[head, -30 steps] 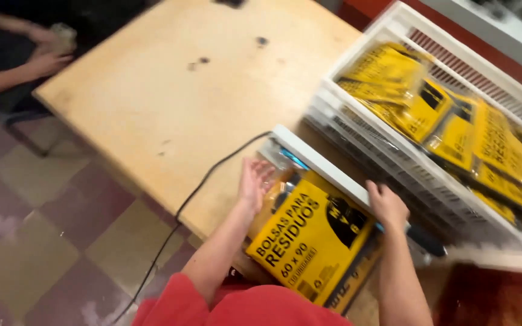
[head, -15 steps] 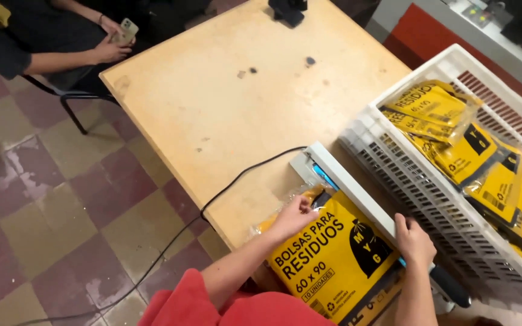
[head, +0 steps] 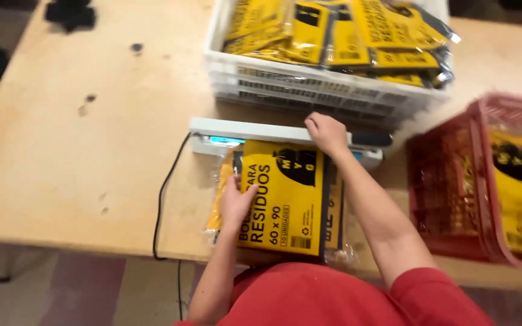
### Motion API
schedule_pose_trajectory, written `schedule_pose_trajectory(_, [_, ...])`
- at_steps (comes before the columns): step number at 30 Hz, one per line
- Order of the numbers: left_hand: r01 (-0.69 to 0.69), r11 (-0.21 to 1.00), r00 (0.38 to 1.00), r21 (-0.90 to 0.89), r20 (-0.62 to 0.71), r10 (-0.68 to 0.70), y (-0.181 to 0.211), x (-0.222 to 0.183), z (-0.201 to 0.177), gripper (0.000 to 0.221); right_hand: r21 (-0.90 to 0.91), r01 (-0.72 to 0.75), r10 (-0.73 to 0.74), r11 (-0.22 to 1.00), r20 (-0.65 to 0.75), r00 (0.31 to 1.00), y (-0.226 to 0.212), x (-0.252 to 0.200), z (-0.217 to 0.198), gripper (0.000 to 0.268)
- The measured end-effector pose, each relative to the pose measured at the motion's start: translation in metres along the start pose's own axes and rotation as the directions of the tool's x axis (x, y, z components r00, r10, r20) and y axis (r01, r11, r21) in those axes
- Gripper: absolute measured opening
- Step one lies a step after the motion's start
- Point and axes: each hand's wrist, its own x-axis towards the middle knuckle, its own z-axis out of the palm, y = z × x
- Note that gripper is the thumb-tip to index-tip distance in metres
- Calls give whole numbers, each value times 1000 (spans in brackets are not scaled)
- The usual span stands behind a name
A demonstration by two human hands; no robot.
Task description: Sealing plastic bags using a manual heat sealer and organizing them into a crate.
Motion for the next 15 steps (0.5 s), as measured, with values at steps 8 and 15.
schedule_pose_trajectory(8, [-10,1000,999,-18,-37,9,-13,17,3,57,-38,462,-421,886,-482,768,-41,-96,-27,16])
schedule_pose_trajectory(15, [-141,988,990,-69,-7,141,-42,26,22,38,525,-611,594,592,229,771,-68,-176,-25,86])
